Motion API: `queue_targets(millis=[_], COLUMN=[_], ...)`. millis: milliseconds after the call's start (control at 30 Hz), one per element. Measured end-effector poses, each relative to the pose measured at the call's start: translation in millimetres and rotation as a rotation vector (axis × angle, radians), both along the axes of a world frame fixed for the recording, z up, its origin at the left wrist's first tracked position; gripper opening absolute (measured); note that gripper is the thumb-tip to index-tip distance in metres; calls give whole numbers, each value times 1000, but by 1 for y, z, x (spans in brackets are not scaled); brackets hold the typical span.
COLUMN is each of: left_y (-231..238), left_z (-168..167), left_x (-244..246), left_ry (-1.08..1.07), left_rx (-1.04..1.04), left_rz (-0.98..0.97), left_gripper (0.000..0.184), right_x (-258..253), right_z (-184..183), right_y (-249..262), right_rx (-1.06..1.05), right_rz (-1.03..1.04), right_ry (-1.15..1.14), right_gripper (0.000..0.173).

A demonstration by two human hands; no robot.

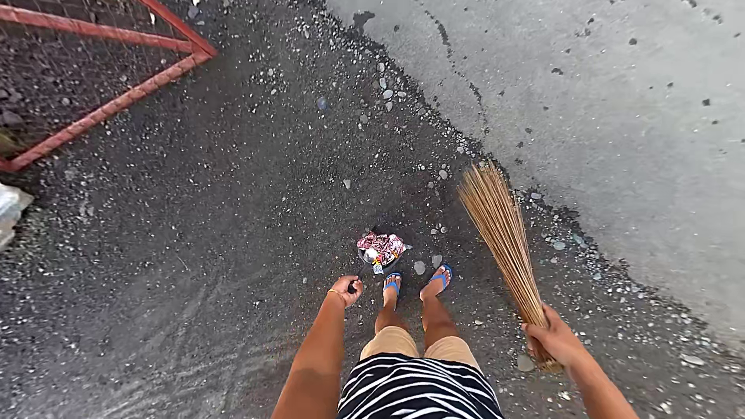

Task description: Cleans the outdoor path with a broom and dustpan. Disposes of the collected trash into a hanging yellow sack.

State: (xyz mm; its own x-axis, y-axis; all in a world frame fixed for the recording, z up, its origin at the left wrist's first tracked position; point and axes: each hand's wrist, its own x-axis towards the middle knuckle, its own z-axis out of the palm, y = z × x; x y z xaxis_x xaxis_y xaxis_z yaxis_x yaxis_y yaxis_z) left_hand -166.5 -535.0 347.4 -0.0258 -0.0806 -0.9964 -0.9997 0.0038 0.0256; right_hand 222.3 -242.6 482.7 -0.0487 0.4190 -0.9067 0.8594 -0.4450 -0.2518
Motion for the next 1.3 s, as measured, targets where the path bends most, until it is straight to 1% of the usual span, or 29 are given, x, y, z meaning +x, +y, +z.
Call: queue_targets(millis=[67,133,200,267,300,367,467,533,567,633,667,800,867,933,967,1033,1100,1200,1233,1300], left_y=[0,3,6,5,2,-5,-13,-13,-11,-9,-8,-7,-7,-10,-11,-10,-11,-13,-13,-13], left_z=[-21,-37,-45,-48,-48,-46,-46,-45,-44,-43,-43,-45,-45,-45,-46,-49,-47,-42,-40,-38], left_x=[1,3,2,-2,-6,-14,-20,-19,-20,-19,-19,-19,-21,-22,-22,-25,-27,-34,-37,-44], left_ry=[-15,-25,-26,-35,-43,-57,-70,-74,-74,-77,-81,-90,-91,-93,-95,-98,-95,-89,-82,-73], left_rx=[0,-4,-14,-16,-11,-2,20,23,26,27,27,24,12,1,2,0,-19,-47,-55,-75], left_rz=[24,36,27,28,31,40,48,50,51,39,28,10,-3,-36,-65,-157,-226,-320,-371,-479], left_gripper=[8,6,4,3,3,3,3,4,4,5,5,5,6,9,10,4,3,2,2,4], right_x=[-34,-71,-97,-103,-101,-89,-67,-59,-58,-68,-76,-131,-153,-157,-152,-131,-99,-55,-46,-41], right_z=[-31,-60,-83,-87,-78,-41,29,61,69,68,59,-9,-42,-56,-54,-38,-11,25,30,28], right_y=[2,-6,-24,-49,-59,-74,-74,-73,-73,-72,-70,-65,-73,-90,-99,-117,-132,-146,-152,-166], right_rx=[30,16,-57,-160,-197,-226,-197,-170,-142,-69,-44,19,-20,-122,-180,-226,-207,-182,-173,-163], right_rz=[210,398,536,598,606,597,591,579,568,543,536,541,599,656,655,585,468,295,234,130], right_ry=[-124,-212,-253,-241,-224,-193,-195,-205,-210,-248,-272,-291,-296,-287,-271,-217,-171,-146,-138,-156], right_gripper=[96,98,99,101,102,102,102,104,104,102,101,97,97,98,98,96,95,99,100,101])
